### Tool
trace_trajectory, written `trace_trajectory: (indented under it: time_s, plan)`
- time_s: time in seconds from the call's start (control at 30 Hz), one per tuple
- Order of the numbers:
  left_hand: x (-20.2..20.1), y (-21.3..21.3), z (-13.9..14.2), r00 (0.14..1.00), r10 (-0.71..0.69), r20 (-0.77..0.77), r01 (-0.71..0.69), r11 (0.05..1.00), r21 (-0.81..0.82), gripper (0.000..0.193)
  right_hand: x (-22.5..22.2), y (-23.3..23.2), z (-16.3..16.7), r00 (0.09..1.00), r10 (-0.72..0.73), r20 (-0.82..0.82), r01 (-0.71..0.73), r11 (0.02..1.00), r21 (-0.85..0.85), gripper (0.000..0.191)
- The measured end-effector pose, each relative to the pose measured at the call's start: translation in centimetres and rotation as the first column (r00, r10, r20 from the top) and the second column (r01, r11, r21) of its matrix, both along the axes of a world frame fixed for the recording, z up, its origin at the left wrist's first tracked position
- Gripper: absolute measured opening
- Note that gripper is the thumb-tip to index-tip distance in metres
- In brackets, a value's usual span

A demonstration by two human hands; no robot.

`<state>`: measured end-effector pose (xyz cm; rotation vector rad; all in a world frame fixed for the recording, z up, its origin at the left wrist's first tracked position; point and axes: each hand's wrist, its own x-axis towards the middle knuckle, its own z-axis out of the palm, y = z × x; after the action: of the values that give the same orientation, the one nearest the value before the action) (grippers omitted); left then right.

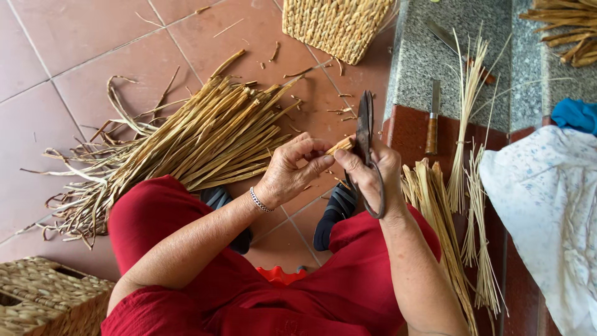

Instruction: The person sits on the floor and uses shears to trim and split dried plant strips. They repeatedly pick up strips, cut them, and place the trimmed pieces into a pile on the floor.

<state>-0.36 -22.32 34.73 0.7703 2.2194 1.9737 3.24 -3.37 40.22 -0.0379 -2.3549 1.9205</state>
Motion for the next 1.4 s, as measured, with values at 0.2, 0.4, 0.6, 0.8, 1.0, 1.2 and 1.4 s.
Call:
trace_trajectory:
  time_s: [0.2,0.4,0.6,0.8,1.0,1.2,1.4]
  plan:
    - [0.3,-1.8,1.0,0.978,0.003,0.208,-0.012,0.999,0.046,0.018,-0.3,-1.5,-0.7,0.998,0.022,-0.061,-0.022,1.000,-0.010,0.018]
    - [-0.3,-1.9,0.3,0.985,0.038,0.166,-0.053,0.995,0.082,0.019,-0.8,-2.5,-1.2,0.983,0.079,-0.163,-0.061,0.992,0.113,0.017]
    - [-0.8,-2.8,-0.1,0.887,-0.259,0.382,0.092,0.910,0.403,0.019,-1.1,-2.6,-0.7,0.988,0.147,-0.053,-0.151,0.985,-0.089,0.012]
    - [-0.8,-3.5,0.5,0.893,-0.183,0.412,0.053,0.950,0.309,0.025,-1.6,-2.9,-0.4,0.987,0.130,-0.098,-0.127,0.991,0.039,0.016]
    - [-1.3,-3.8,1.0,0.945,-0.068,0.320,0.018,0.988,0.156,0.019,-1.8,-3.4,-0.6,0.985,0.063,-0.158,-0.034,0.984,0.177,0.011]
    - [-1.0,-3.5,0.5,0.985,-0.074,0.154,0.037,0.972,0.232,0.020,-1.8,-3.2,-0.4,0.980,0.105,-0.172,-0.071,0.979,0.193,0.008]
    - [-1.8,-3.6,-0.3,0.931,-0.120,0.345,0.027,0.964,0.265,0.015,-2.1,-3.8,-1.2,0.975,0.104,-0.197,-0.074,0.985,0.154,0.009]
